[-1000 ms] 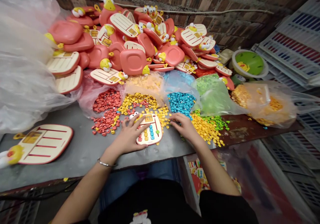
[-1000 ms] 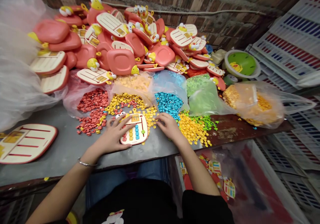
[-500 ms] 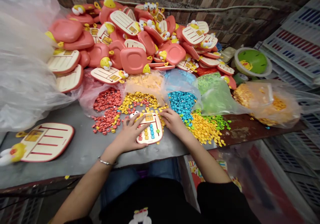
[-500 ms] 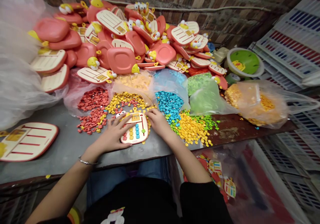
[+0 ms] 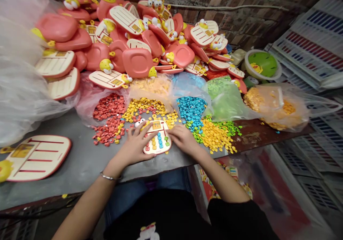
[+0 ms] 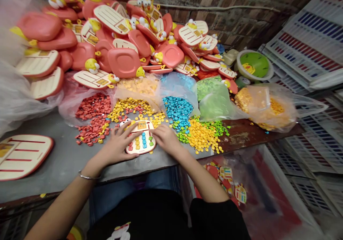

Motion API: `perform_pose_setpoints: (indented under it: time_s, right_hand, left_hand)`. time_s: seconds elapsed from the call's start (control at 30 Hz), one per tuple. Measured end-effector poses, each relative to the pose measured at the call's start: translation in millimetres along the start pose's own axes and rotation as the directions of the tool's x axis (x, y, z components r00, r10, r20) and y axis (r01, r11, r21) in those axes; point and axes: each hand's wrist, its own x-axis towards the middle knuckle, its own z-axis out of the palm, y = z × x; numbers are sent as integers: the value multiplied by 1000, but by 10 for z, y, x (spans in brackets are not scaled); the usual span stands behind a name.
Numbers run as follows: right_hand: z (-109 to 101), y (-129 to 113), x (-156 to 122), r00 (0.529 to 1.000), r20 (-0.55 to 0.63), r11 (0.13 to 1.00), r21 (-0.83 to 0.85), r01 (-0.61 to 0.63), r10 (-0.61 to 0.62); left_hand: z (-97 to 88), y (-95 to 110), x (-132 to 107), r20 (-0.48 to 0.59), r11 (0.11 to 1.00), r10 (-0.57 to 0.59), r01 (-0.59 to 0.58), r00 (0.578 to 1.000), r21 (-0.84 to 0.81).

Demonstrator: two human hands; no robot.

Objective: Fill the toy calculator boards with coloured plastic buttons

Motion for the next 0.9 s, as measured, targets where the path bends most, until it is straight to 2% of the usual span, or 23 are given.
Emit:
perform_pose_setpoints:
  time_s: [0.07,0.13,0.23,0.37,0.5,0.73,0.8,0.9]
  right_hand:
    - [-140,142,-127,985,-116,989,-71,-133,124]
    - [-214,322,-203,963,-178,943,-228,-242,204]
    - [-213,510,-221,971,-125,873,-426,-237,203]
    - [-161,505,-195,975,-79,831,-512,-217,206]
    - [-149,452,-265,966,-66,836,-487,-252,252]
    - [-176,493,-398,952,-89,938,-165,-304,293]
    - [-179,483,-391,950,-114,939,-157,-306,291]
    - [-153,457,-345,953,-124,925,-236,-298,276]
  left_hand:
    - [-1,-3,2,-1,1000,5,-5,1000,-10]
    - [-3,-5,3,2,1000,7,-7,1000,-12]
    - [-4,-4,3,6,1000,-2,2,1000,-14]
    - [-7,-1,1,16,1000,0,0,1000,-10]
    - [-8,0,-2,31,1000,-1,1,1000,2]
    - [1,-9,-4,30,1000,4,-4,1000,8]
    - [4,-11,-3,34,1000,6,-7,999,12]
    - [7,-11,-3,33,1000,6,-7,999,11]
